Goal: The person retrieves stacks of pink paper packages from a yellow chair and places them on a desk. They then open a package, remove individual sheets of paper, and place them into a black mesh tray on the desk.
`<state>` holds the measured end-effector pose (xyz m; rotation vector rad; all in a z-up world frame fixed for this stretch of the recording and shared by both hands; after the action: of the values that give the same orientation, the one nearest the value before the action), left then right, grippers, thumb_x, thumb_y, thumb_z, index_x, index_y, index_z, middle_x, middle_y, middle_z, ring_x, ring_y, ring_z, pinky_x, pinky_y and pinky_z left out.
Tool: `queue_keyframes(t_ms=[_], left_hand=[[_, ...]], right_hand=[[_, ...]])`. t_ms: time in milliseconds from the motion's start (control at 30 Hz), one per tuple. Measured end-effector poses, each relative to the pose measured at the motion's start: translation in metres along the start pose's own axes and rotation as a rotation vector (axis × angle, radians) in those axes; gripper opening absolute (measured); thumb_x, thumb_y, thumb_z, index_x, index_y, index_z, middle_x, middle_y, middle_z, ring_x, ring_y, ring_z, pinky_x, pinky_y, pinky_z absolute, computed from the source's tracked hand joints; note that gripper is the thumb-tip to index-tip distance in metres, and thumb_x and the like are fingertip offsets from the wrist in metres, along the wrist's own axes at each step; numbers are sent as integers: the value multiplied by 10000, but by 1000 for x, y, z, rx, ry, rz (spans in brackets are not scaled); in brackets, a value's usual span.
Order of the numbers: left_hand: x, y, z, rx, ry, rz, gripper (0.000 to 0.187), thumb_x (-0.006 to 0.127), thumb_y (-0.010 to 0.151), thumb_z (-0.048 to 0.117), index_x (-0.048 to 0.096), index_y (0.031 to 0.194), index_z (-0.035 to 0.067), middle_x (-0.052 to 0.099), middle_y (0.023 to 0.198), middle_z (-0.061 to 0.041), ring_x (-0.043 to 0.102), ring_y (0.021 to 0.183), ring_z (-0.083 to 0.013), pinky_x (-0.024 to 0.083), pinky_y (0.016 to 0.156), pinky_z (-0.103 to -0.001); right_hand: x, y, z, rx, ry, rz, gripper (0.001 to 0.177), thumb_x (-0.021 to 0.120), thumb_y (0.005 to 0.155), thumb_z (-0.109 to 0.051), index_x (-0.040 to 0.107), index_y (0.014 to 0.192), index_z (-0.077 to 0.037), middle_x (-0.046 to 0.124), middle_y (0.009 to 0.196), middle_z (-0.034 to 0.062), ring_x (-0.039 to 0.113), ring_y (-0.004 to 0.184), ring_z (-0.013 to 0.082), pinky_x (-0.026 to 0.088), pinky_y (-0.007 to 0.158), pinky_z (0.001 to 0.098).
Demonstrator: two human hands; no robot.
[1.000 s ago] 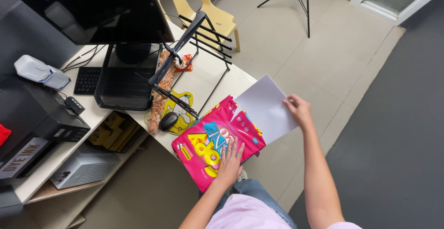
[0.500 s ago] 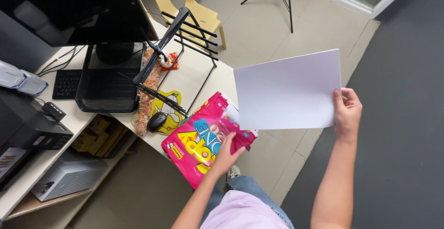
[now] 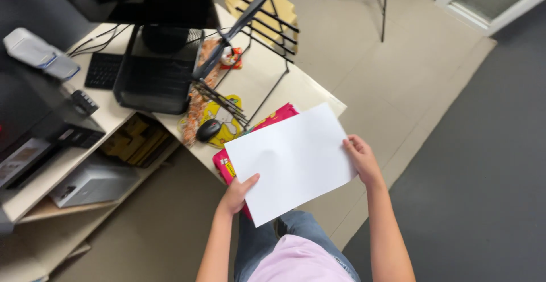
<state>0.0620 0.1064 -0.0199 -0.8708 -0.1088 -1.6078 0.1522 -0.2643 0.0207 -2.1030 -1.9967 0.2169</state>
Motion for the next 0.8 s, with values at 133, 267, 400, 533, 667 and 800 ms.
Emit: queue_keyframes(t_ms=[133,267,400,533,667,800], left_hand=[[-71,-45,-4,-14,34,239,469,690,936,146,583,1336,-75,686,1238,-162,678,1076,-244,553,913,-384],[-126,-94,3,4,-11,494,455,673,917,150,567,1320,-32,681,1242,-129,654,1110,-219,530,933,-367],[-198,-130,-2,-18,50,604,480,677,946,195,590,1303,-114,687,1257,-188,651,1122,-236,522,937,-367],[-260,-152,19,-30,124,710,514,689,937,209,523,1328,-80,647,1306,-172,617,1180,-219,501,989,-356],[-297,-160,73,-2,94,720,509,692,930,204,537,1313,-92,658,1274,-191,636,1144,-244,526,955,-388],[-339,-152,130,111,-19,645,511,695,911,178,536,1321,-82,647,1270,-178,633,1127,-252,532,927,-399]], right_hand=[[86,-9,13,175,-259,-345,357,621,1005,-302,610,1265,-58,685,873,26,627,671,72,480,561,233],[155,-21,22,342,-610,-428,434,626,968,-284,535,1351,-101,676,842,36,619,549,122,408,406,323],[223,-15,63,250,-501,-578,434,593,976,-240,486,1367,-85,680,771,98,684,514,162,497,431,300],[286,-7,66,194,-567,-569,391,642,976,-215,561,1309,-28,700,770,137,685,528,177,509,449,307],[346,4,60,235,-446,-519,395,624,979,-220,551,1287,16,716,810,127,707,549,188,542,473,317],[396,25,70,291,-285,-456,396,614,996,-235,590,1295,24,714,850,123,683,581,174,510,506,301]])
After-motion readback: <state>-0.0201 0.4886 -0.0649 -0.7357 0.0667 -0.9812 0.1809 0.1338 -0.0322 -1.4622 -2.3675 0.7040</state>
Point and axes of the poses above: each hand's wrist, its own y-axis towards the middle knuckle, its own x-axis out of the palm, z = x × y, the point moved 8 cm from there along y, towards the middle knuckle
